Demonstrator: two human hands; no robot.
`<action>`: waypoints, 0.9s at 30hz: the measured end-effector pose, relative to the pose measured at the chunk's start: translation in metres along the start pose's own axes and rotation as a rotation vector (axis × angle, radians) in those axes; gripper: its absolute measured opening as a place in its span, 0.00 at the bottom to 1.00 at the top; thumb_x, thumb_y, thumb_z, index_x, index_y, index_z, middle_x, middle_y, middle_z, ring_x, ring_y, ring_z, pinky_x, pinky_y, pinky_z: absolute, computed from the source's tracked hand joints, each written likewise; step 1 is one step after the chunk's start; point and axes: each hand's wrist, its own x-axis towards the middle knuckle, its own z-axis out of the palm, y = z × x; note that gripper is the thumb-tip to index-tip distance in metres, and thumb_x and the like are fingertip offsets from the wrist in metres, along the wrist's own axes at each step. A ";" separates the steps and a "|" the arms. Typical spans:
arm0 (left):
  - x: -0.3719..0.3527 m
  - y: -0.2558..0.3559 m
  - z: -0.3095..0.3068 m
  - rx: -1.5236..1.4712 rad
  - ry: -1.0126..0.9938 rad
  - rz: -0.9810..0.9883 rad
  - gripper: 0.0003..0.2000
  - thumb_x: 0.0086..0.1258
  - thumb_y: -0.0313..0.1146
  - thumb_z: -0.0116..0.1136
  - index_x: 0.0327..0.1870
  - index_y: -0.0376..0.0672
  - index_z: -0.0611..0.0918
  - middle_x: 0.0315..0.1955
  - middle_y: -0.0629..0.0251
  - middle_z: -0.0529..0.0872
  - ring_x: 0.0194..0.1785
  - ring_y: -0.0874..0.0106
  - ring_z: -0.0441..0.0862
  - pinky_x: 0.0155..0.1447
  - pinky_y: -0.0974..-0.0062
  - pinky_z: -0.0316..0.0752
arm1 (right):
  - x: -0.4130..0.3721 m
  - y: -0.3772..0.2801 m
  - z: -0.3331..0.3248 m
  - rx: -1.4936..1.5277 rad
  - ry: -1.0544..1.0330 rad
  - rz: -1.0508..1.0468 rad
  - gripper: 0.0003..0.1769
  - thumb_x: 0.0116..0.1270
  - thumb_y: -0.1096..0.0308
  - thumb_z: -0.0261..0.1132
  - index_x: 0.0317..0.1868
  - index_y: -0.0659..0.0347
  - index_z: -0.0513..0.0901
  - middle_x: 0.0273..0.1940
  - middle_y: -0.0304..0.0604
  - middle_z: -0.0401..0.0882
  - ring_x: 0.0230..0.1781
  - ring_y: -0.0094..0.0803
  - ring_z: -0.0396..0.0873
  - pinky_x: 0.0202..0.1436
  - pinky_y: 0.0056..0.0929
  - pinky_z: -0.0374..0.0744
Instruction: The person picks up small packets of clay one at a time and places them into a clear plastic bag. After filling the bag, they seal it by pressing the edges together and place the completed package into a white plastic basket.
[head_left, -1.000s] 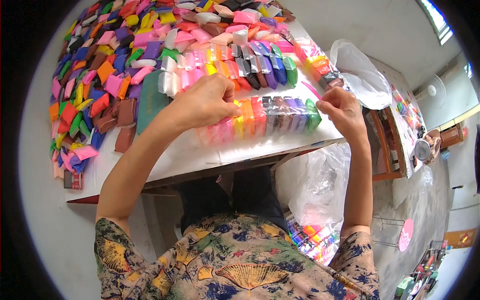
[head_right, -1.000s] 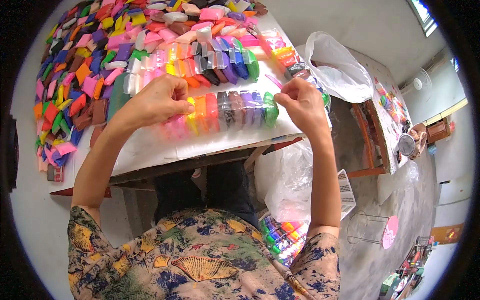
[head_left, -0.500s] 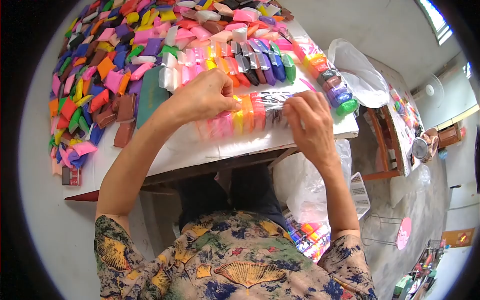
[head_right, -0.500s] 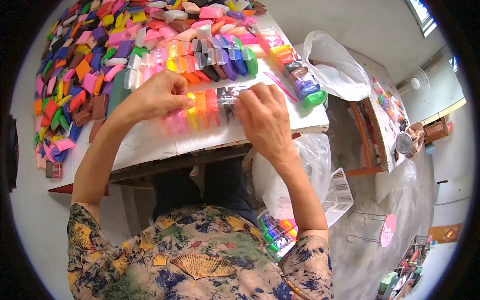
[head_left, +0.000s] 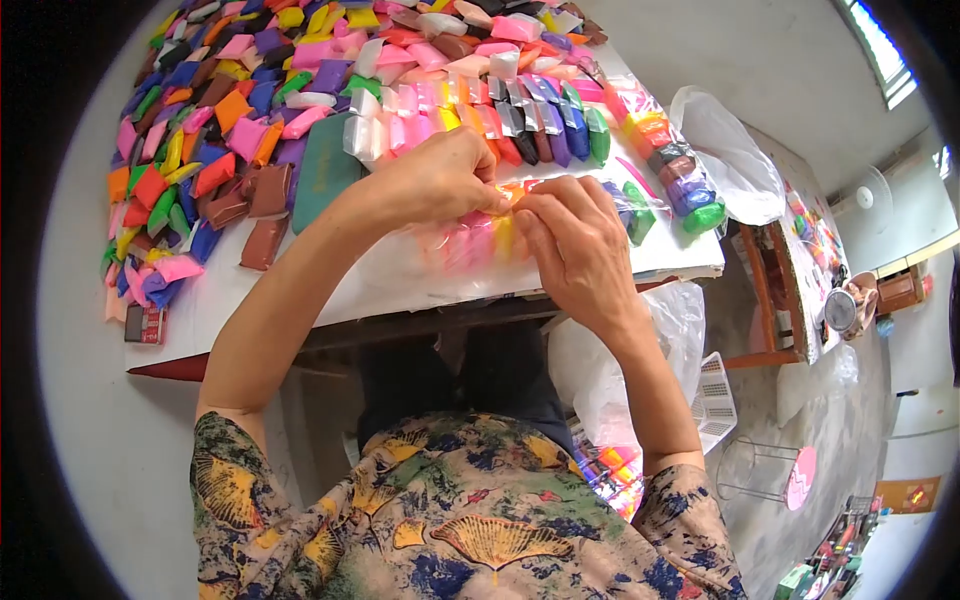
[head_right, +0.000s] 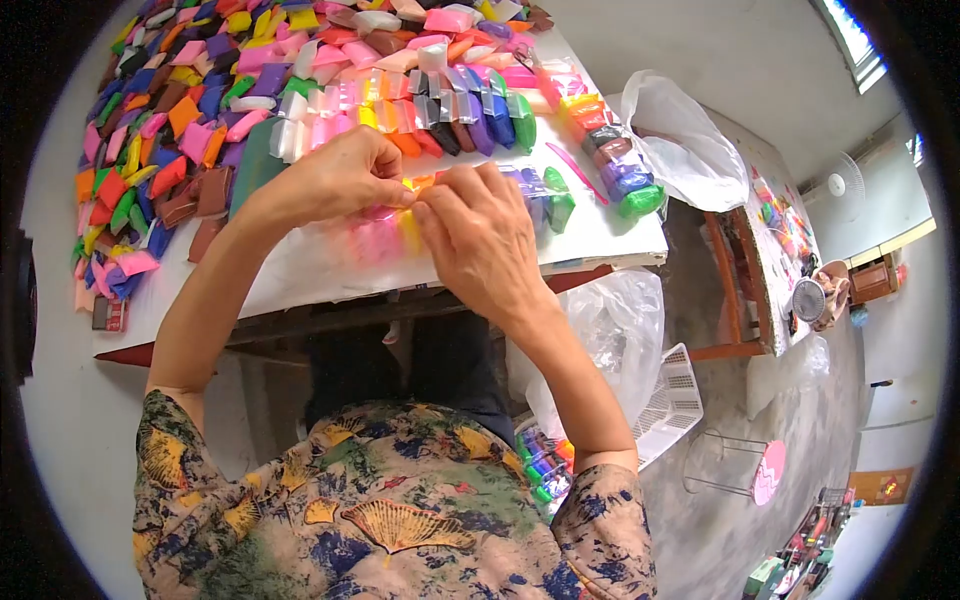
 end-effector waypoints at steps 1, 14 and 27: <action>-0.001 0.000 -0.001 -0.016 -0.009 -0.002 0.12 0.63 0.29 0.65 0.23 0.36 0.76 0.17 0.69 0.79 0.20 0.80 0.75 0.24 0.78 0.68 | -0.001 0.001 0.005 0.000 -0.019 -0.008 0.04 0.65 0.71 0.66 0.37 0.62 0.83 0.41 0.45 0.81 0.44 0.45 0.77 0.50 0.42 0.74; -0.025 -0.012 -0.025 -0.209 0.084 0.049 0.11 0.77 0.32 0.53 0.42 0.32 0.83 0.33 0.65 0.85 0.34 0.77 0.82 0.41 0.80 0.77 | 0.026 -0.018 0.023 0.258 -0.064 -0.016 0.13 0.62 0.73 0.68 0.48 0.63 0.82 0.45 0.49 0.82 0.48 0.49 0.78 0.52 0.42 0.77; -0.120 -0.032 0.023 -0.204 0.556 -0.176 0.16 0.82 0.39 0.49 0.55 0.34 0.78 0.36 0.67 0.81 0.39 0.79 0.78 0.42 0.78 0.77 | 0.039 -0.018 0.030 0.254 -0.219 -0.055 0.09 0.62 0.74 0.64 0.44 0.61 0.83 0.39 0.44 0.83 0.44 0.43 0.78 0.52 0.40 0.74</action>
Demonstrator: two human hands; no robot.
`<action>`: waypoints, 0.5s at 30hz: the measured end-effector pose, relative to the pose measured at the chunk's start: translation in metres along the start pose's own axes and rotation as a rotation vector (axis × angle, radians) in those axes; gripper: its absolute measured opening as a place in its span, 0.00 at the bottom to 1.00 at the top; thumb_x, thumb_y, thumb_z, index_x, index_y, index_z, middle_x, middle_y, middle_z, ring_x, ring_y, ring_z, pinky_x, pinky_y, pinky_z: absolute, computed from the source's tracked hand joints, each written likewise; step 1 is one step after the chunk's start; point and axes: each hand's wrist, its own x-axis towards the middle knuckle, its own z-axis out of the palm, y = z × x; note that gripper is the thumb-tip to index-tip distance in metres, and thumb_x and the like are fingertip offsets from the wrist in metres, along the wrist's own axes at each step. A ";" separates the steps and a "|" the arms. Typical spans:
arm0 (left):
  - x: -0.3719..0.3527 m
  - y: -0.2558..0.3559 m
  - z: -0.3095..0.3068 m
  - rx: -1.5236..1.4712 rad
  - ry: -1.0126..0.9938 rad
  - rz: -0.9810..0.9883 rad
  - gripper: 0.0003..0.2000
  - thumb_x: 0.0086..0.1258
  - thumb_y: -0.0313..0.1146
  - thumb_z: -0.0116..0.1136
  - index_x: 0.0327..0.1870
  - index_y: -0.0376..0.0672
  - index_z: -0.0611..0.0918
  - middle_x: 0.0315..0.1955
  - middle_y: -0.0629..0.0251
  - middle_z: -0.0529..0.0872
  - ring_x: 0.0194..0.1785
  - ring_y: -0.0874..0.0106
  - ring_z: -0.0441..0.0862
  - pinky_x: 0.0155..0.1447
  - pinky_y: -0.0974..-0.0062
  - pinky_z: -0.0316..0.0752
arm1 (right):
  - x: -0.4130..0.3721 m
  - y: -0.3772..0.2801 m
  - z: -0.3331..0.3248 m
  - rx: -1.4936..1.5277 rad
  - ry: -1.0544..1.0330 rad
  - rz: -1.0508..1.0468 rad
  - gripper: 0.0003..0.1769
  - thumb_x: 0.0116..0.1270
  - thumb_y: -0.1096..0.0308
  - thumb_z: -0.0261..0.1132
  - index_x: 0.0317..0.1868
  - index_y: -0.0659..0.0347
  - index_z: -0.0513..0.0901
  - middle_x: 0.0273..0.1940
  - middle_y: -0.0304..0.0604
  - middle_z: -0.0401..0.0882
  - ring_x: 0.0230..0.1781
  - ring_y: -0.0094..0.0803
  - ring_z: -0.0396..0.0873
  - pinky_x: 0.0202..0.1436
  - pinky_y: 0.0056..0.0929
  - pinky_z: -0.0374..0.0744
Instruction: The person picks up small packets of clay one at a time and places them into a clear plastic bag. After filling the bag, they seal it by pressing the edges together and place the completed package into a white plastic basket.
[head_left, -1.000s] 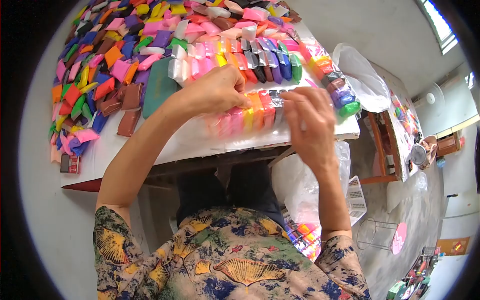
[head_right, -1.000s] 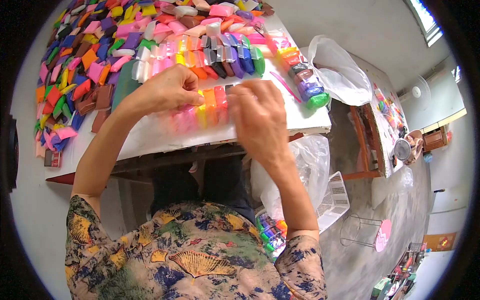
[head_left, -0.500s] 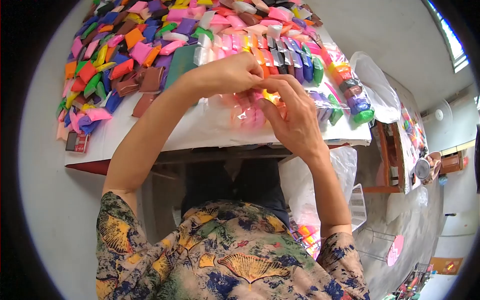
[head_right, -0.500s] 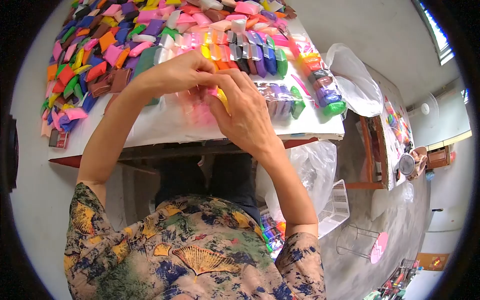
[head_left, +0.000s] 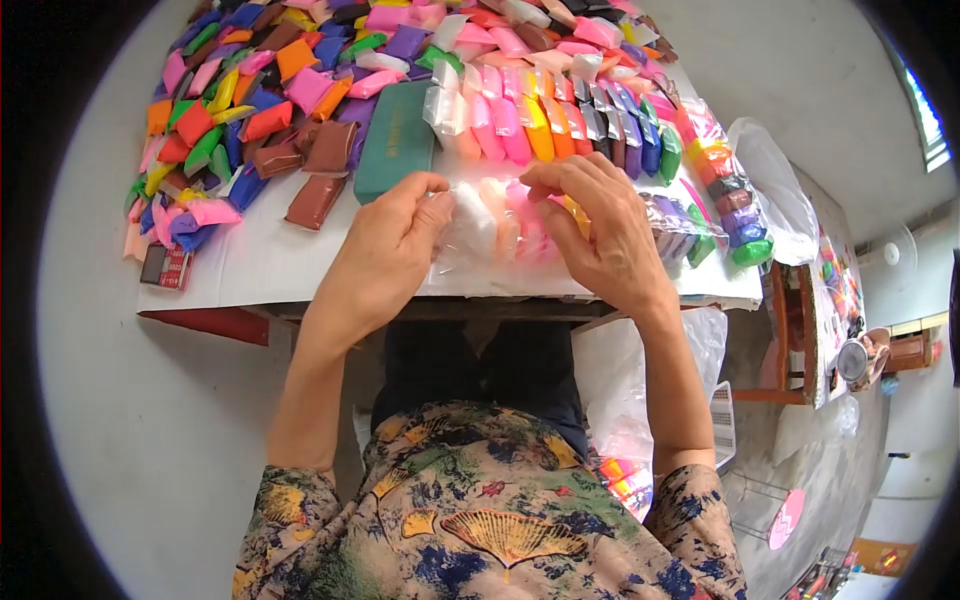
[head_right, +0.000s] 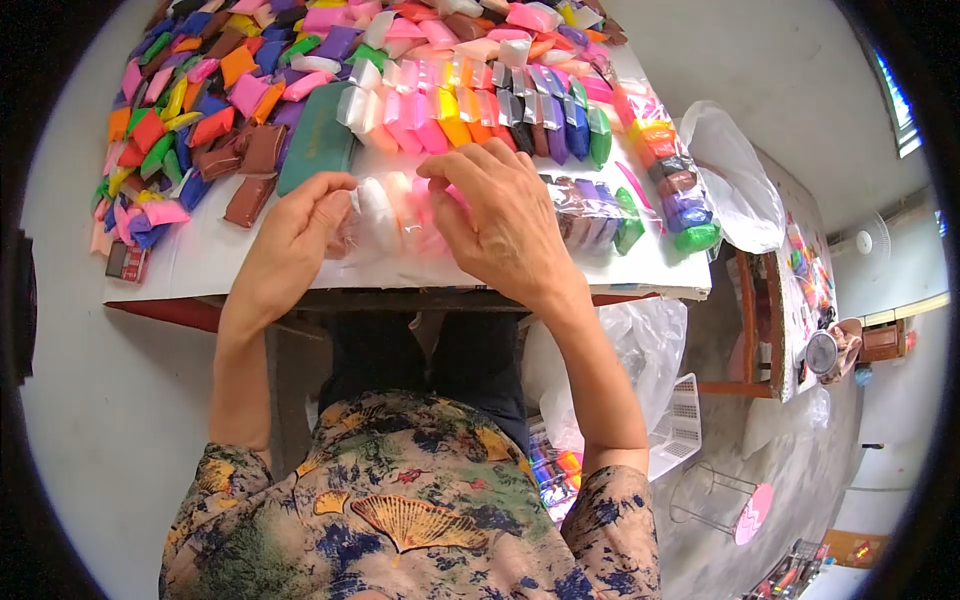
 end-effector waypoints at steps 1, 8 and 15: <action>0.001 0.001 0.002 -0.017 -0.009 -0.010 0.16 0.82 0.39 0.49 0.56 0.34 0.78 0.35 0.67 0.81 0.39 0.79 0.78 0.42 0.79 0.76 | 0.000 -0.002 0.000 0.003 -0.006 0.008 0.09 0.62 0.74 0.65 0.43 0.61 0.83 0.39 0.44 0.83 0.44 0.43 0.78 0.52 0.40 0.74; 0.008 -0.010 -0.001 -0.317 -0.121 -0.041 0.16 0.75 0.30 0.56 0.60 0.33 0.75 0.37 0.66 0.82 0.37 0.80 0.77 0.40 0.78 0.75 | 0.005 -0.007 -0.006 0.038 -0.095 0.050 0.07 0.60 0.72 0.66 0.39 0.59 0.85 0.37 0.41 0.82 0.45 0.41 0.79 0.54 0.41 0.73; -0.005 -0.007 0.007 -0.108 0.001 0.035 0.22 0.68 0.21 0.59 0.63 0.35 0.74 0.43 0.63 0.82 0.44 0.75 0.79 0.47 0.76 0.78 | 0.010 -0.002 -0.002 0.165 -0.126 0.008 0.05 0.59 0.74 0.66 0.37 0.61 0.83 0.43 0.41 0.85 0.47 0.40 0.80 0.56 0.38 0.75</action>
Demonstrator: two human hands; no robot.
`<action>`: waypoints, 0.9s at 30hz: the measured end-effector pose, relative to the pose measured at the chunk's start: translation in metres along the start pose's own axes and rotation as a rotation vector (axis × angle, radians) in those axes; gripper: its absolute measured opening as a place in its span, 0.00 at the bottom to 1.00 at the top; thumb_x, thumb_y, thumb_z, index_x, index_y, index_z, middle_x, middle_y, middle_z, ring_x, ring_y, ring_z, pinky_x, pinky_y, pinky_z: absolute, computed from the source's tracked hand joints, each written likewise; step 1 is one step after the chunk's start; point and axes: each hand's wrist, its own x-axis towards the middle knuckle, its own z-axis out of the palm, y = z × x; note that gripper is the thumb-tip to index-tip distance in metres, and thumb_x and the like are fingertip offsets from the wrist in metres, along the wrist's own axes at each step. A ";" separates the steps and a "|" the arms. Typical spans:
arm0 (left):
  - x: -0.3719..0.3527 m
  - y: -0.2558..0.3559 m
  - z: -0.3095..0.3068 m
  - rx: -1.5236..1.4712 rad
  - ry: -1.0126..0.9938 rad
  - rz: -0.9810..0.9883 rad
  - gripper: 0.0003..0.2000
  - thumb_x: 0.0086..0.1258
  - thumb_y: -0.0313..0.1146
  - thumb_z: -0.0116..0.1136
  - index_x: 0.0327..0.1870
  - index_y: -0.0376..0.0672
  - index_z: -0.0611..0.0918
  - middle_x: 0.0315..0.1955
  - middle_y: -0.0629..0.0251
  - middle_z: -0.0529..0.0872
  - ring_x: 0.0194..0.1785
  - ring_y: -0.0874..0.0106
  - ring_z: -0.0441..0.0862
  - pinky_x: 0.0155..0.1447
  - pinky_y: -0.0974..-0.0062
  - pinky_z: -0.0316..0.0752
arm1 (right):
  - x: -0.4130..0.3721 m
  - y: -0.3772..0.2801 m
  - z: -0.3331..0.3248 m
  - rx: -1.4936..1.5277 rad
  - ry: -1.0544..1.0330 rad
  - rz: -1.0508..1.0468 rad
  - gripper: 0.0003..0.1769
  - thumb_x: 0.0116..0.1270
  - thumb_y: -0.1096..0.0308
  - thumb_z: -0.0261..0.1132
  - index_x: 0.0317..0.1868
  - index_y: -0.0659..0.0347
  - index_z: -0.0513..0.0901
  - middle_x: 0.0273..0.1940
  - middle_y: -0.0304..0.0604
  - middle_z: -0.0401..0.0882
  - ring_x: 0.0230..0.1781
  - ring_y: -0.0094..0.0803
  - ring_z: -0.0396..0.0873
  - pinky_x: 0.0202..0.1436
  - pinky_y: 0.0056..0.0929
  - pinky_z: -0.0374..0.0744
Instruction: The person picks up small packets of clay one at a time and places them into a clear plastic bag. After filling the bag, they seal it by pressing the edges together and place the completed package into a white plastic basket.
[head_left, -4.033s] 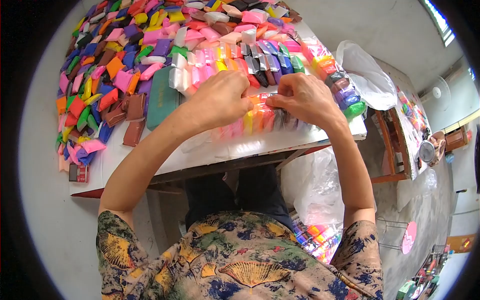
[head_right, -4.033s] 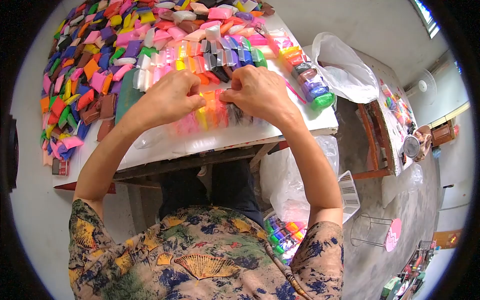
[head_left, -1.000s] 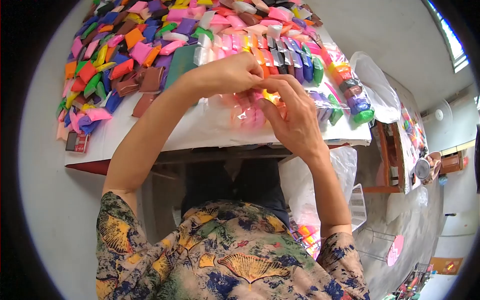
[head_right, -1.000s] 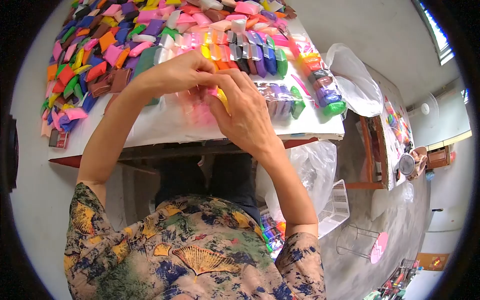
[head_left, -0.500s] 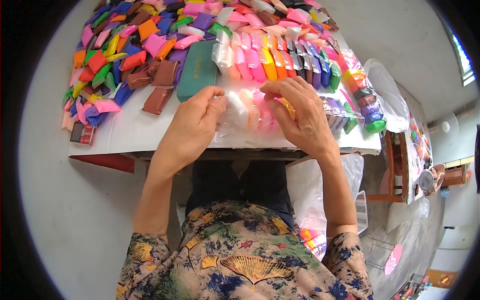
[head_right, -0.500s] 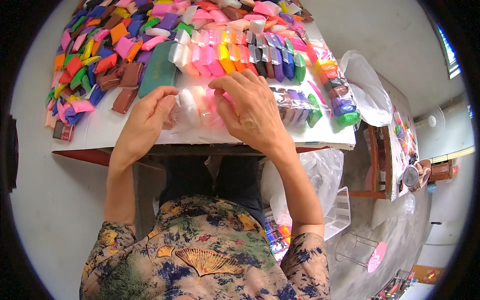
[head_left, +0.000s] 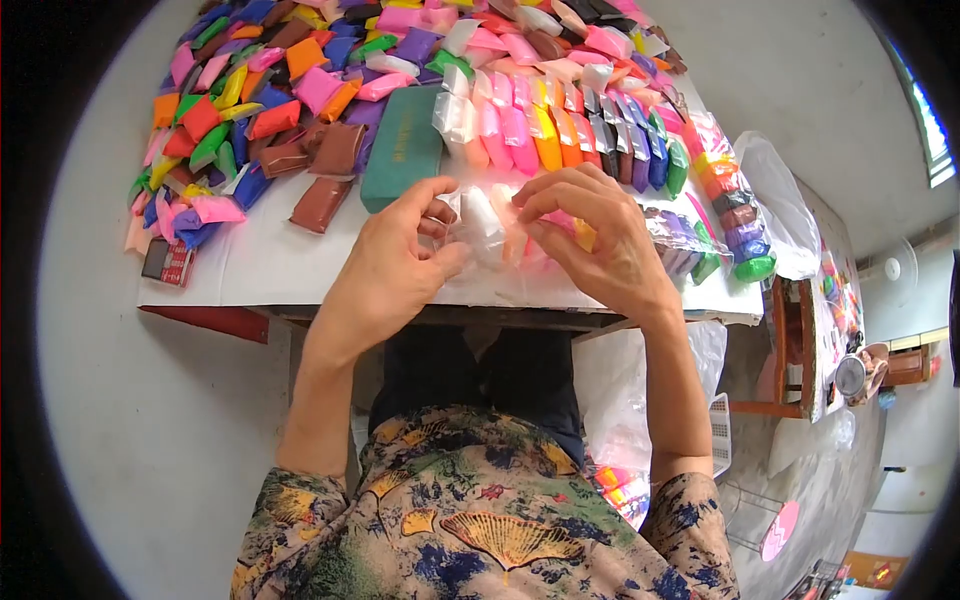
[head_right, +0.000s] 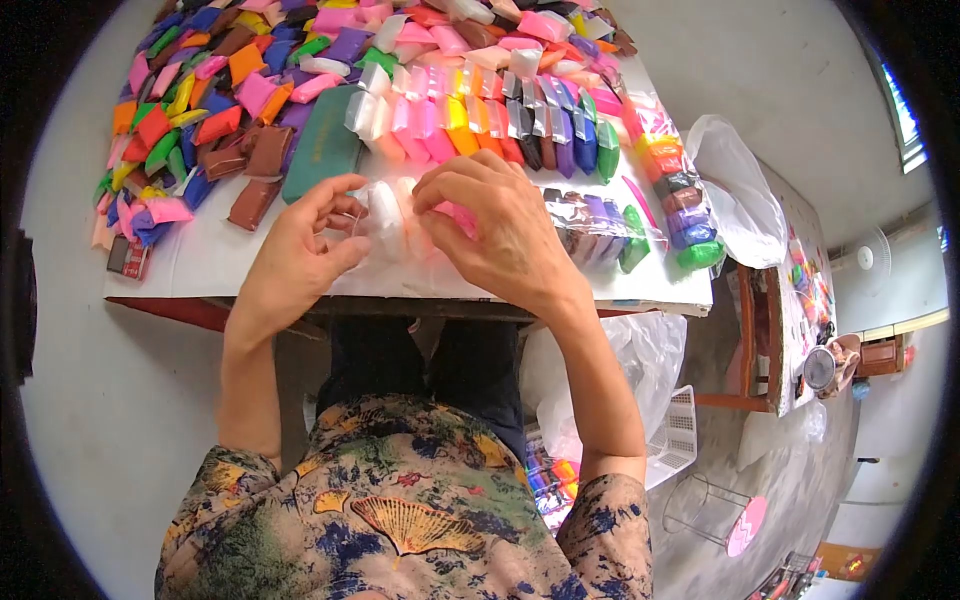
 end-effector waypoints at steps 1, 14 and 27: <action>-0.001 0.001 0.003 0.014 0.039 0.011 0.22 0.67 0.20 0.58 0.63 0.34 0.74 0.43 0.62 0.82 0.43 0.75 0.80 0.46 0.75 0.79 | 0.000 -0.002 -0.003 0.005 -0.022 0.012 0.06 0.60 0.76 0.67 0.38 0.63 0.84 0.45 0.41 0.85 0.49 0.40 0.80 0.57 0.37 0.76; 0.010 -0.011 0.039 0.375 0.443 0.231 0.11 0.69 0.22 0.58 0.50 0.34 0.79 0.36 0.53 0.84 0.34 0.63 0.84 0.36 0.68 0.77 | -0.001 0.007 0.003 0.054 0.040 -0.020 0.04 0.63 0.71 0.67 0.38 0.61 0.83 0.40 0.42 0.84 0.44 0.43 0.81 0.50 0.39 0.75; 0.007 -0.010 0.042 0.153 0.401 0.202 0.10 0.67 0.18 0.58 0.48 0.37 0.81 0.38 0.64 0.84 0.36 0.75 0.78 0.39 0.76 0.74 | 0.001 0.002 0.001 0.106 0.041 0.029 0.05 0.62 0.73 0.68 0.38 0.63 0.85 0.37 0.46 0.83 0.40 0.45 0.81 0.48 0.40 0.76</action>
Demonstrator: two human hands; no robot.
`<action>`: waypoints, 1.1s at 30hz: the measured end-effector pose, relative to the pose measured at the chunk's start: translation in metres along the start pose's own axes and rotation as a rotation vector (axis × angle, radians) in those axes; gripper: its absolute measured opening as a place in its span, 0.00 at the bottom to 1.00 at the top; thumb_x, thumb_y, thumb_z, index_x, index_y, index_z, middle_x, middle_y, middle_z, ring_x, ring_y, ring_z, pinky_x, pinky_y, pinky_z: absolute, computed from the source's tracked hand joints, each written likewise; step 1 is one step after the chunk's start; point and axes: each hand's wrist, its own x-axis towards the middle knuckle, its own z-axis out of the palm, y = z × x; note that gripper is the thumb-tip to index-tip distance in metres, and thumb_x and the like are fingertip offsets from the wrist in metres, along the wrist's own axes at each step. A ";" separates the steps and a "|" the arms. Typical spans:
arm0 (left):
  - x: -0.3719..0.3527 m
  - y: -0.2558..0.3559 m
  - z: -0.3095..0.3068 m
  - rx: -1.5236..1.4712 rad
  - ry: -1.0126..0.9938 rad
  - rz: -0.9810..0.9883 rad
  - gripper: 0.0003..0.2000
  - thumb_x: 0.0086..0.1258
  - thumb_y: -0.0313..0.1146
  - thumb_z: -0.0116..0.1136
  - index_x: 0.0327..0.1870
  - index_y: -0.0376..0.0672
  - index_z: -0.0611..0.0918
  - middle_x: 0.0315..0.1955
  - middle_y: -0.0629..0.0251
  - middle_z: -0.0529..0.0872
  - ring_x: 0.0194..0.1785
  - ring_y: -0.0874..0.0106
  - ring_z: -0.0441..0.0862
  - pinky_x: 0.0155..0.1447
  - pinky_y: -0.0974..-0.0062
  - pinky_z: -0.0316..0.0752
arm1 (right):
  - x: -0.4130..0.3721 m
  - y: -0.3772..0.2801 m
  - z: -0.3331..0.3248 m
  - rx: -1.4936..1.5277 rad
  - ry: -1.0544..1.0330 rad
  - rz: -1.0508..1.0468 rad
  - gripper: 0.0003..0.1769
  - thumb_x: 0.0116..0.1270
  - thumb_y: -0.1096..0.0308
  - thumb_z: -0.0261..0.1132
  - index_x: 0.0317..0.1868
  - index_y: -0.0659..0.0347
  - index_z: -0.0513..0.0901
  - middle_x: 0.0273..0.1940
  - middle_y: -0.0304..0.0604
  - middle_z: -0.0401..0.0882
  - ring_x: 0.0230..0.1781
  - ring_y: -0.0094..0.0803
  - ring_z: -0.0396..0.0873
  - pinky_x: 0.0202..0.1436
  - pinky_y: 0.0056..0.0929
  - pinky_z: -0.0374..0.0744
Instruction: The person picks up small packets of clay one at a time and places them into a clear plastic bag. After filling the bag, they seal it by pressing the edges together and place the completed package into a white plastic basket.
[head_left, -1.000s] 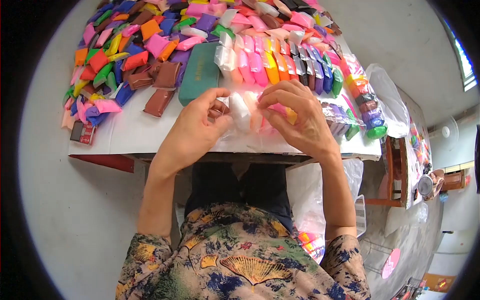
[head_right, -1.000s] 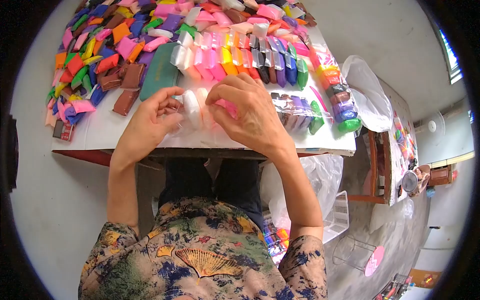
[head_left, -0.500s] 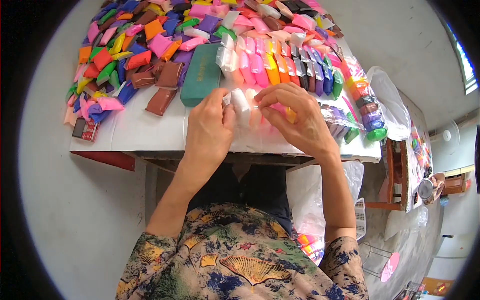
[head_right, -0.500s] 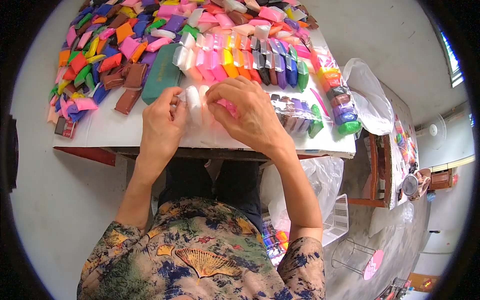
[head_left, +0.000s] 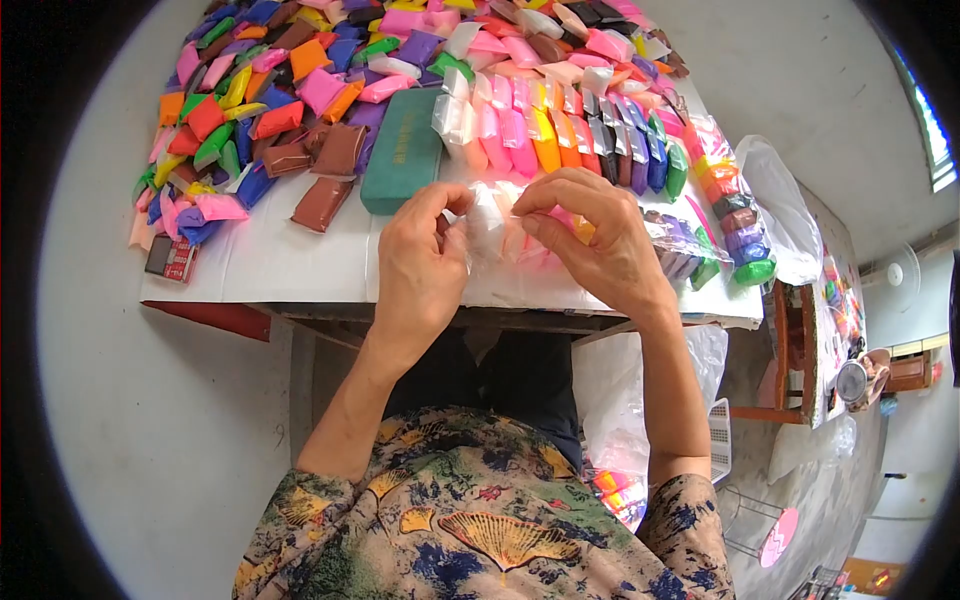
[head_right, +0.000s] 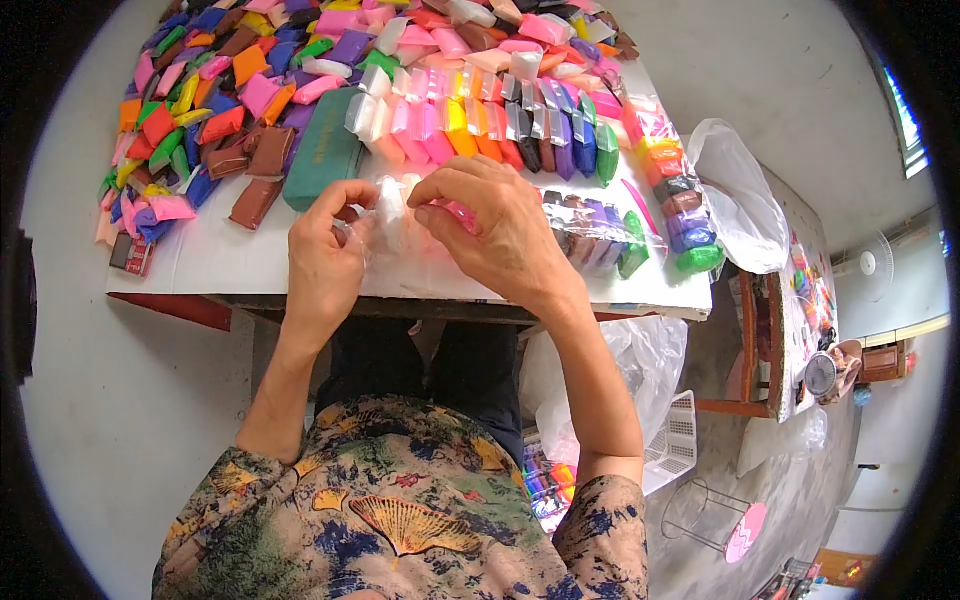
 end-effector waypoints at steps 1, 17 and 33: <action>0.000 0.000 0.000 -0.004 -0.002 -0.004 0.10 0.67 0.18 0.58 0.47 0.38 0.81 0.38 0.64 0.84 0.36 0.76 0.77 0.39 0.77 0.73 | 0.000 0.000 -0.001 -0.019 -0.005 -0.009 0.05 0.63 0.72 0.68 0.38 0.63 0.85 0.36 0.46 0.83 0.40 0.45 0.81 0.47 0.40 0.76; 0.002 -0.007 -0.007 -0.131 -0.134 0.026 0.16 0.67 0.18 0.58 0.55 0.41 0.79 0.39 0.67 0.82 0.36 0.76 0.75 0.41 0.77 0.73 | 0.003 0.001 0.005 -0.003 -0.019 -0.009 0.06 0.65 0.71 0.66 0.41 0.62 0.83 0.39 0.46 0.80 0.41 0.44 0.79 0.44 0.40 0.75; 0.006 -0.014 -0.015 -0.151 -0.273 0.124 0.16 0.66 0.19 0.57 0.54 0.42 0.82 0.44 0.69 0.81 0.36 0.78 0.74 0.40 0.82 0.70 | 0.005 0.003 0.004 -0.004 -0.015 -0.027 0.04 0.66 0.71 0.67 0.39 0.61 0.82 0.36 0.46 0.84 0.38 0.44 0.82 0.44 0.39 0.76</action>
